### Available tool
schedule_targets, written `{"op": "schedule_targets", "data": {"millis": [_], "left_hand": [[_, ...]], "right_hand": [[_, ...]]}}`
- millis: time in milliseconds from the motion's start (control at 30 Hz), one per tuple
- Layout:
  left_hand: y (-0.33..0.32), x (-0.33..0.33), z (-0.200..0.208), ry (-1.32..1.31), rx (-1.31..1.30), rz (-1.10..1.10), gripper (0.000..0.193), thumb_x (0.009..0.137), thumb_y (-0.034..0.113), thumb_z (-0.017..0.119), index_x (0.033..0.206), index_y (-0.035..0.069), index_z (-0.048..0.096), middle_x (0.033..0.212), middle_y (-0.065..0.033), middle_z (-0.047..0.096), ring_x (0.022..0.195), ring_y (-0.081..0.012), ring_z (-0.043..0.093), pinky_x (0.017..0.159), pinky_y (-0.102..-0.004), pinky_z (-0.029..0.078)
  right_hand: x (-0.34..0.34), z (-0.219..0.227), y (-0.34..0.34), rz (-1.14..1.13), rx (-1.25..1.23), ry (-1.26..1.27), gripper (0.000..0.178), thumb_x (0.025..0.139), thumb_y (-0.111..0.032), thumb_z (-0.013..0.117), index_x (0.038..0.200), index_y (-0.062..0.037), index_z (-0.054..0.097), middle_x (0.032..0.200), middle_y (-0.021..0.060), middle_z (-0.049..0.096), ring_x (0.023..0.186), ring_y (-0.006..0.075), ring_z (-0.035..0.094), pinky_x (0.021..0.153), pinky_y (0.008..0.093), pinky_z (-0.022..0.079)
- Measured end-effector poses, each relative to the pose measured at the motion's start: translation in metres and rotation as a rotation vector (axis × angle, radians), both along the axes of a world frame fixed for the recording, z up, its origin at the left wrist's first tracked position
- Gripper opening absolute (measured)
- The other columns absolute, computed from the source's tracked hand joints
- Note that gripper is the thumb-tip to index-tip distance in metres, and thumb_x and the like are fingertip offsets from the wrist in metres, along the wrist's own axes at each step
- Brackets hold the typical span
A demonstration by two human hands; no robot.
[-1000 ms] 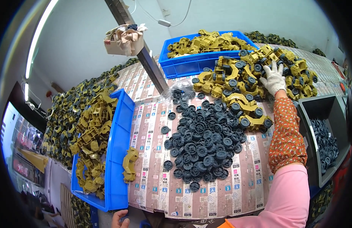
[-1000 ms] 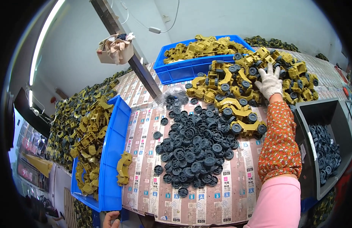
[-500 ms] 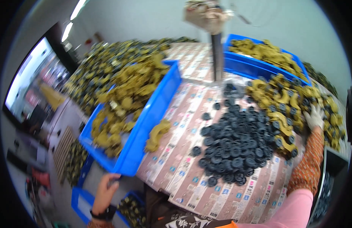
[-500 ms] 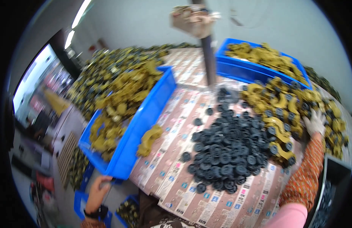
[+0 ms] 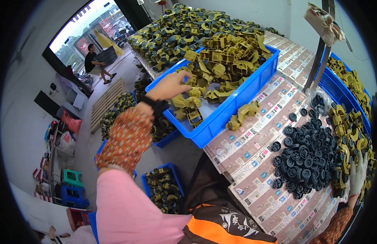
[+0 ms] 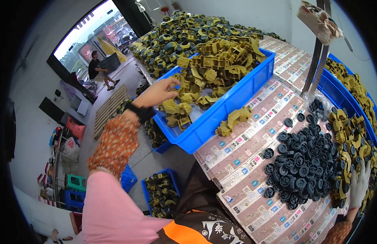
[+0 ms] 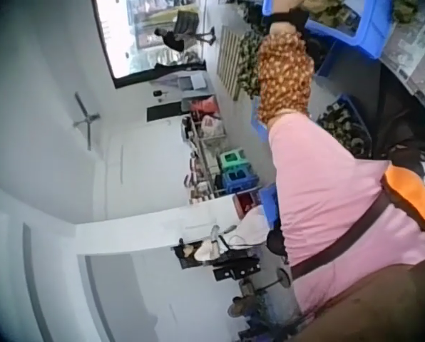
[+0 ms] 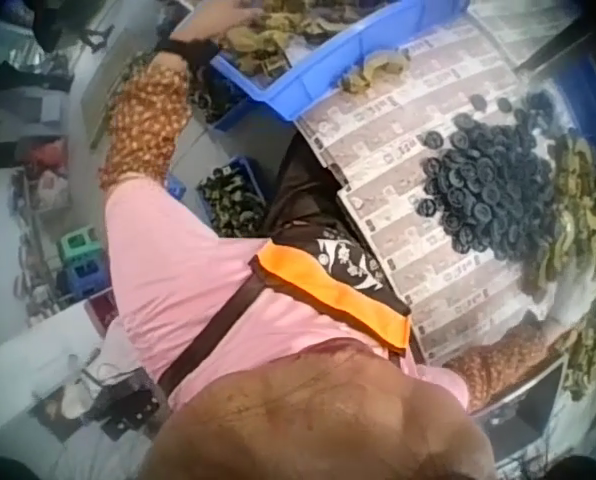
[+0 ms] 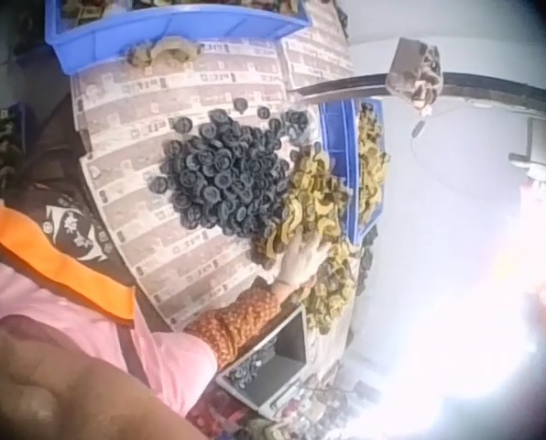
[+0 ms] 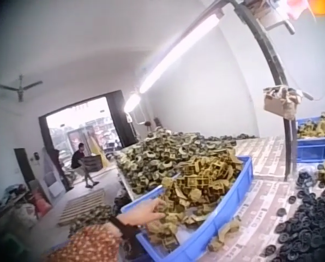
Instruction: Assembling plastic components for toy construction vehicles and organizing parts into bins.
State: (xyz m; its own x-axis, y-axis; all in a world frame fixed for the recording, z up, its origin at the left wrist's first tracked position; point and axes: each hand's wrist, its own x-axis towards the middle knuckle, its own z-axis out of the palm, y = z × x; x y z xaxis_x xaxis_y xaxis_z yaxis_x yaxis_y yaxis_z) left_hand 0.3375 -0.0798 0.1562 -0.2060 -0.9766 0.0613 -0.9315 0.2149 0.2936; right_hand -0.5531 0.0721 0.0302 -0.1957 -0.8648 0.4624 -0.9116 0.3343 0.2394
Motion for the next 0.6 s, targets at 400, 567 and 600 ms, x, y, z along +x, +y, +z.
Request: {"op": "schedule_targets", "data": {"millis": [400, 567, 600], "left_hand": [[-0.097, -0.001, -0.076, -0.13, 0.793, -0.064, 0.126, 0.075, 0.074, 0.083, 0.169, 0.026, 0.014, 0.168, -0.0306, 0.016, 0.158, -0.0476, 0.019, 0.122, -0.06, 0.028], [-0.086, -0.033, -0.075, -0.313, 0.76, 0.013, 0.126, 0.073, 0.065, 0.088, 0.168, 0.023, 0.017, 0.156, -0.0318, 0.039, 0.142, -0.0442, 0.046, 0.115, -0.0523, 0.041], [-0.094, -0.027, -0.087, -0.209, 0.79, 0.033, 0.122, 0.075, 0.062, 0.087, 0.168, 0.022, 0.018, 0.148, -0.0288, 0.048, 0.134, -0.0413, 0.052, 0.11, -0.0498, 0.044]], "right_hand": [[0.25, 0.079, 0.156, 0.251, 0.368, -0.298, 0.049, 0.097, -0.014, 0.064, 0.145, -0.0037, 0.058, 0.161, 0.0266, 0.042, 0.149, 0.0442, 0.041, 0.119, 0.0523, 0.036], [0.255, 0.073, 0.187, 0.102, 0.397, -0.4, 0.046, 0.1, -0.03, 0.07, 0.142, -0.0124, 0.063, 0.162, 0.0274, 0.041, 0.153, 0.0474, 0.033, 0.121, 0.0536, 0.035], [0.255, 0.072, 0.189, 0.102, 0.401, -0.397, 0.046, 0.1, -0.03, 0.07, 0.142, -0.0124, 0.063, 0.162, 0.0274, 0.041, 0.153, 0.0474, 0.033, 0.121, 0.0536, 0.035]]}}
